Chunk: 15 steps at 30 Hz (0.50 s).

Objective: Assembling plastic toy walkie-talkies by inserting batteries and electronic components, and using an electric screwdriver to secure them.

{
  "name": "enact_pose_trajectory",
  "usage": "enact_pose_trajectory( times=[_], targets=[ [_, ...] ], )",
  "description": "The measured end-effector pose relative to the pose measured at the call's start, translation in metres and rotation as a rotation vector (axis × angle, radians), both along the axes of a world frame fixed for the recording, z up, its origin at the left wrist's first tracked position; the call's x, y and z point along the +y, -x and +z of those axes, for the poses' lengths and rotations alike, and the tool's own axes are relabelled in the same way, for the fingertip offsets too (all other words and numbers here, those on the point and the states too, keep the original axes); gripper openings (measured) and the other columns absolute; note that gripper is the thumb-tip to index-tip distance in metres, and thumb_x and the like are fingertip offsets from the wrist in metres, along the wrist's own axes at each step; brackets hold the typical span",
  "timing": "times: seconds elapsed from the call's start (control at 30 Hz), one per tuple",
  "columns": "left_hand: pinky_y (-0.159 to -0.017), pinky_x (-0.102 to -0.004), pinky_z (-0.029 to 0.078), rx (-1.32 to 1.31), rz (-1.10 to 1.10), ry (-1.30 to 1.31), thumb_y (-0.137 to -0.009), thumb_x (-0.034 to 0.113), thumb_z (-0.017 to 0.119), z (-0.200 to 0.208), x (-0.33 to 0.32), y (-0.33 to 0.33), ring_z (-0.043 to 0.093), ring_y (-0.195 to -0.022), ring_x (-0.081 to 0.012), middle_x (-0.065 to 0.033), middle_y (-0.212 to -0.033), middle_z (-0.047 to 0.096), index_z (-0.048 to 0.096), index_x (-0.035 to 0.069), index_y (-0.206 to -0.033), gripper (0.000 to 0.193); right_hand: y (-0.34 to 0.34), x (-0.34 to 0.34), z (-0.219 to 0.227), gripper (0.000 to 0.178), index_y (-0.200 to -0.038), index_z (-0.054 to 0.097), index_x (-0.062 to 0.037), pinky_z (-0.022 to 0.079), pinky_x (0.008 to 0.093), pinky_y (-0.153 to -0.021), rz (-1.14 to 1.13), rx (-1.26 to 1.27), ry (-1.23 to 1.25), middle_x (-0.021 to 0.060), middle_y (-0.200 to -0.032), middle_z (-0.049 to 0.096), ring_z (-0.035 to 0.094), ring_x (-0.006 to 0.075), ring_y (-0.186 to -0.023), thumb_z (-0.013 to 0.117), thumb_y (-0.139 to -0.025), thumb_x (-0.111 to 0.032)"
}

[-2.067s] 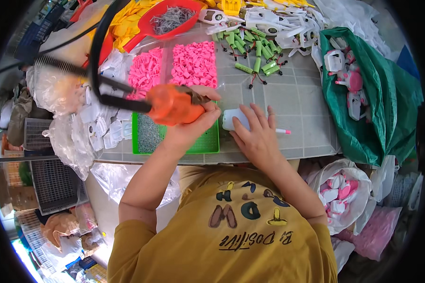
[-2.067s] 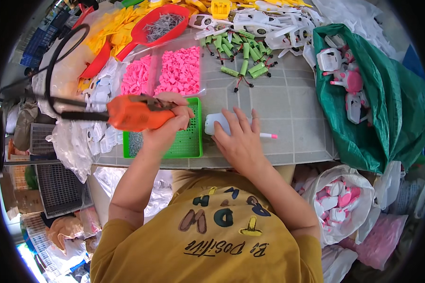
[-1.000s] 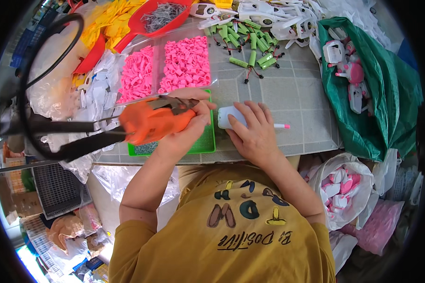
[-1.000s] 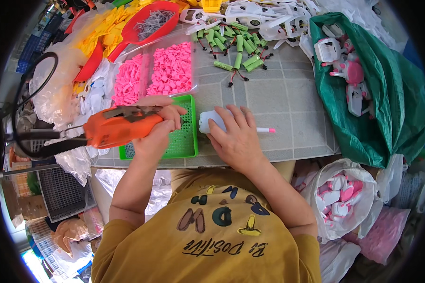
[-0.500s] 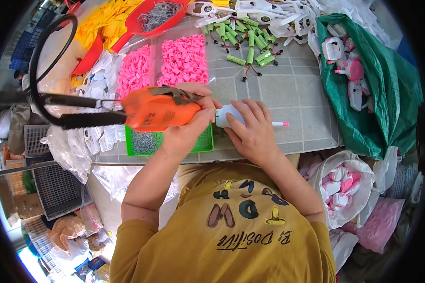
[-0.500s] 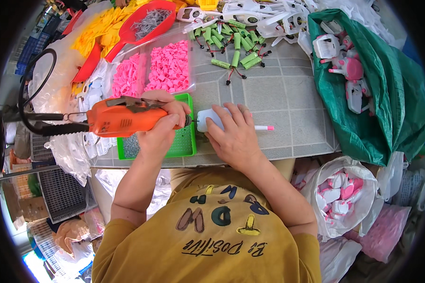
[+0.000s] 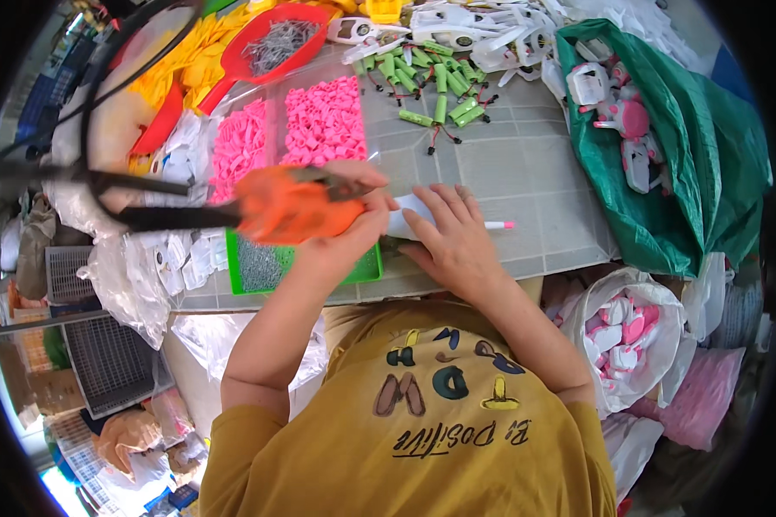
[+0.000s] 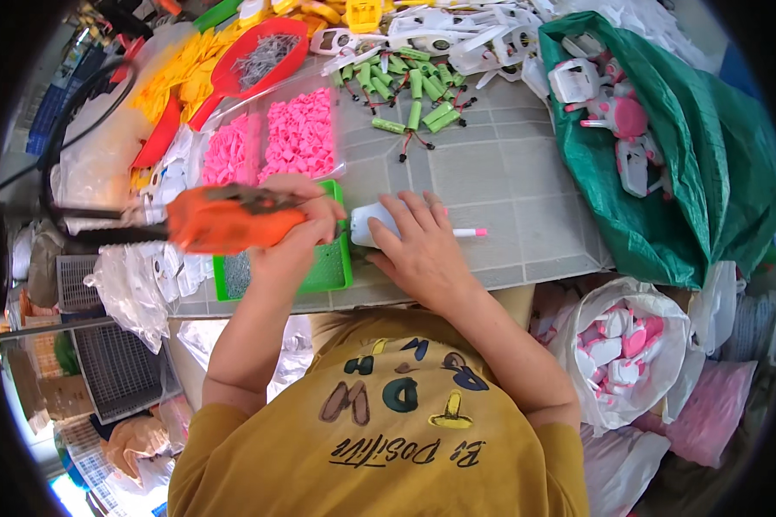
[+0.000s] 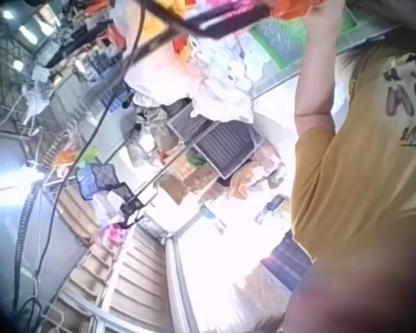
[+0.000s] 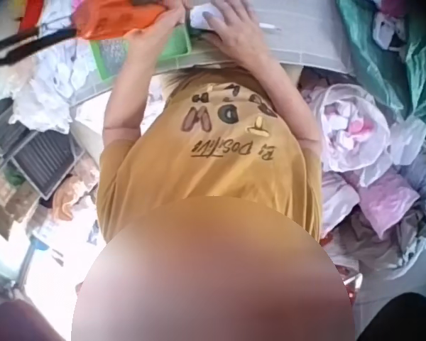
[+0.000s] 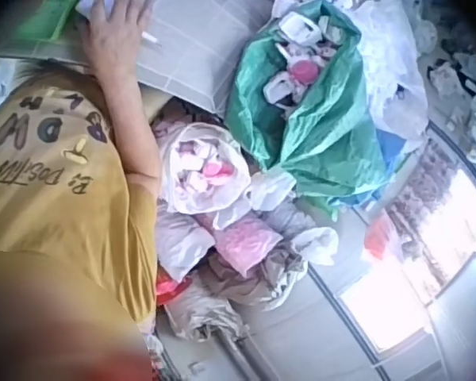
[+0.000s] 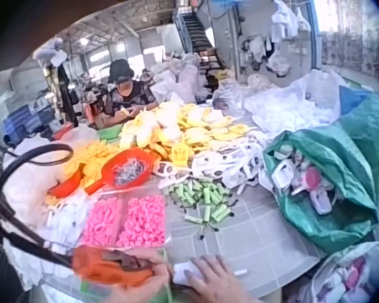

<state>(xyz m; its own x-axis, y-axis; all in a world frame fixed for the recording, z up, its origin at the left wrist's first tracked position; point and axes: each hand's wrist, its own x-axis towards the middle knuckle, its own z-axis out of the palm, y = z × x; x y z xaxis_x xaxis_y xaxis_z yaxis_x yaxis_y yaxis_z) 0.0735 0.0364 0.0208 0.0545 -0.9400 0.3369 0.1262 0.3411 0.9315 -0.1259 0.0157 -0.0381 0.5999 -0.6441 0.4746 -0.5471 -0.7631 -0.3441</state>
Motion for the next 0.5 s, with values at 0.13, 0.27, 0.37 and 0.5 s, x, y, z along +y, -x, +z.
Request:
enact_pose_trajectory(
  times=[0.13, 0.27, 0.37, 0.5],
  targets=[
    [-0.089, -0.0422, 0.056, 0.020, -0.298, 0.040, -0.099, 0.015, 0.064, 0.036, 0.010, -0.018, 0.068, -0.093, -0.0233, -0.0129, -0.096, 0.064, 0.059, 0.002, -0.122, 0.027, 0.016, -0.011, 0.006, 0.073, -0.138, 0.048, -0.0068, 0.042, 0.0548, -0.111, 0.059, -0.163, -0.174, 0.0198, -0.139, 0.057, 0.054, 0.0442, -0.128, 0.084, -0.078, -0.026],
    [-0.109, -0.0553, 0.045, 0.658, -0.708, -0.138, -0.087, 0.064, 0.069, 0.058, 0.009, -0.022, 0.060, -0.110, -0.0287, -0.0152, -0.112, 0.060, 0.055, -0.001, -0.136, 0.082, 0.031, -0.018, 0.005, 0.080, -0.140, 0.044, -0.0059, 0.048, 0.0499, -0.106, 0.031, -0.218, -0.387, 0.0201, -0.136, 0.060, 0.059, 0.0434, -0.123, 0.086, -0.076, -0.028],
    [-0.113, -0.0463, 0.043, 0.105, -0.313, -0.293, -0.088, 0.037, 0.077, 0.037, -0.004, -0.017, 0.056, -0.123, -0.0309, -0.0128, -0.133, 0.055, 0.058, 0.008, -0.140, 0.063, 0.041, -0.013, 0.013, 0.081, -0.139, 0.045, -0.0051, 0.052, 0.0465, -0.100, 0.020, -0.336, -0.433, 0.0207, -0.131, 0.064, 0.063, 0.0416, -0.118, 0.086, -0.075, -0.030],
    [-0.095, -0.0372, 0.053, -0.618, -0.257, -0.012, -0.082, 0.010, 0.082, 0.027, -0.008, 0.021, 0.066, -0.113, -0.0291, -0.0146, -0.124, 0.066, 0.066, 0.006, -0.126, 0.048, 0.061, -0.004, 0.022, 0.075, -0.136, 0.049, -0.0047, 0.055, 0.0433, -0.095, 0.006, -0.453, -0.578, 0.0187, -0.127, 0.067, 0.068, 0.0392, -0.111, 0.085, -0.076, -0.031]
  ],
)
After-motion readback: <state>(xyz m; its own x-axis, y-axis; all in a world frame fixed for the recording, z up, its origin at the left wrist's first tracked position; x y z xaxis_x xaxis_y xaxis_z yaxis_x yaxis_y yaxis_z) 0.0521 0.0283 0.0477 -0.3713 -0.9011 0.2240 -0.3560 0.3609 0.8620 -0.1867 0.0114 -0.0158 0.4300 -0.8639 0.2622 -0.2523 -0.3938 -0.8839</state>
